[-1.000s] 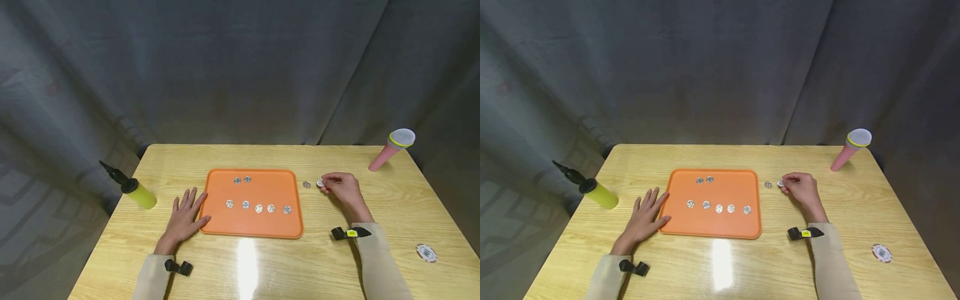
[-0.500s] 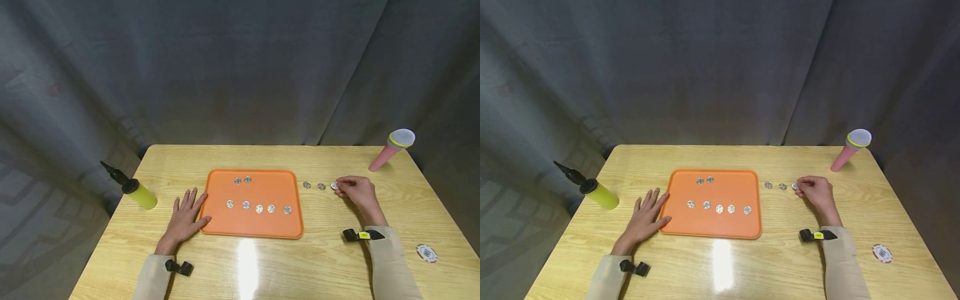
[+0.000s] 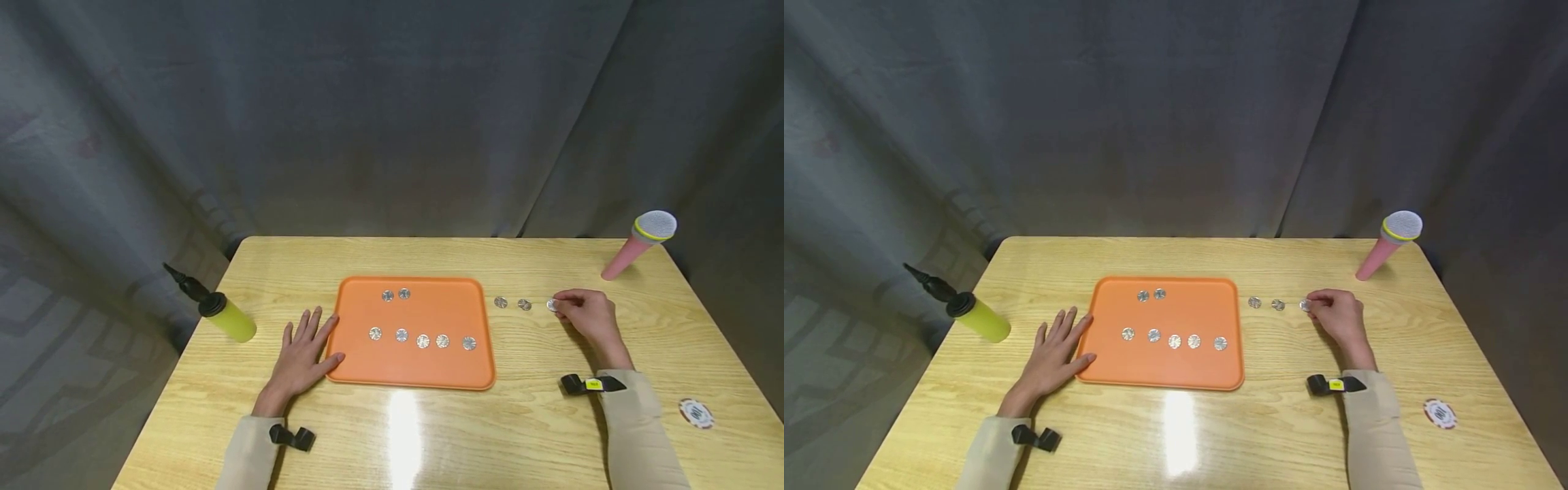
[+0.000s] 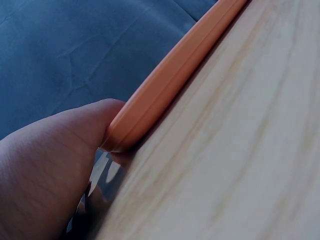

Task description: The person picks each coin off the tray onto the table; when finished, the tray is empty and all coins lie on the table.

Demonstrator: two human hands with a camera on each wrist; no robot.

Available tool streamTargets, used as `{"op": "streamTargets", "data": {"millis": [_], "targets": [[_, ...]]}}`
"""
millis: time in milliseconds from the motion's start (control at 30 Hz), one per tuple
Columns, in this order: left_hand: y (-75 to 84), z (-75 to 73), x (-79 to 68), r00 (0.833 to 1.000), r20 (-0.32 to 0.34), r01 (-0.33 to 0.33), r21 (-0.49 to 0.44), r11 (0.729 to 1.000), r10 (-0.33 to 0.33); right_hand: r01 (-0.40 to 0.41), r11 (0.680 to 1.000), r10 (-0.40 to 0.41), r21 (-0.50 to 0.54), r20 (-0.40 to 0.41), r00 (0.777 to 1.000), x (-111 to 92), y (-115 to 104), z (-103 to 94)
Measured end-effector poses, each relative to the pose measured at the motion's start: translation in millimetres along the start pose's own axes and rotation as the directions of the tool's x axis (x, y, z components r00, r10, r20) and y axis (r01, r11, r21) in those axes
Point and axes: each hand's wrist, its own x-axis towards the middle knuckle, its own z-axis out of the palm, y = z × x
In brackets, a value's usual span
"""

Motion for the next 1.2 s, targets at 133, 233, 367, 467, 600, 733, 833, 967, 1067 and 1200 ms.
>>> {"op": "streamTargets", "data": {"millis": [133,233,367,467,600,733,833,967,1067,1200], "targets": [[-0.1,0.1,-0.5,1.000,-0.003,-0.001,0.002,1.000,0.001,0.038,0.995,-0.039,-0.094,-0.015,0.999,-0.3,-0.4,0.2],[0.2,-0.3,-0.8,1.000,-0.004,-0.002,0.002,1.000,0.002,0.068,0.985,-0.071,-0.158,-0.016,0.997,-0.4,-1.6,1.1],[0.4,-0.2,-0.8,1.000,-0.005,-0.007,0.005,1.000,0.007,0.104,0.974,-0.108,-0.200,-0.008,0.994,-0.7,-2.9,2.7],[0.4,0.4,-0.2,1.000,-0.017,-0.016,0.008,1.000,0.016,0.124,0.971,-0.127,-0.203,-0.003,0.992,-0.9,-3.1,3.4],[0.0,1.2,0.7,0.999,-0.029,-0.020,0.008,1.000,0.021,0.139,0.970,-0.143,-0.202,-0.004,0.990,-0.7,-2.7,3.6],[-1.0,2.2,0.5,1.000,-0.017,-0.013,0.009,1.000,0.013,0.143,0.967,-0.149,-0.210,-0.010,0.989,-0.4,-2.7,3.2],[-1.5,2.4,0.0,1.000,-0.004,-0.006,0.007,1.000,0.006,0.133,0.968,-0.140,-0.214,-0.017,0.990,-0.7,-3.2,2.4],[-1.2,2.1,0.1,1.000,0.001,-0.002,0.006,1.000,0.002,0.114,0.972,-0.122,-0.208,-0.026,0.992,-1.0,-4.7,0.9],[-0.6,1.1,0.1,1.000,0.001,-0.001,0.006,1.000,0.001,0.120,0.972,-0.129,-0.204,-0.031,0.991,-0.8,-6.9,0.0],[-0.1,0.2,0.4,1.000,0.001,-0.001,0.003,1.000,0.001,0.147,0.971,-0.156,-0.189,-0.035,0.987,-1.0,-12.9,-1.8]]}}
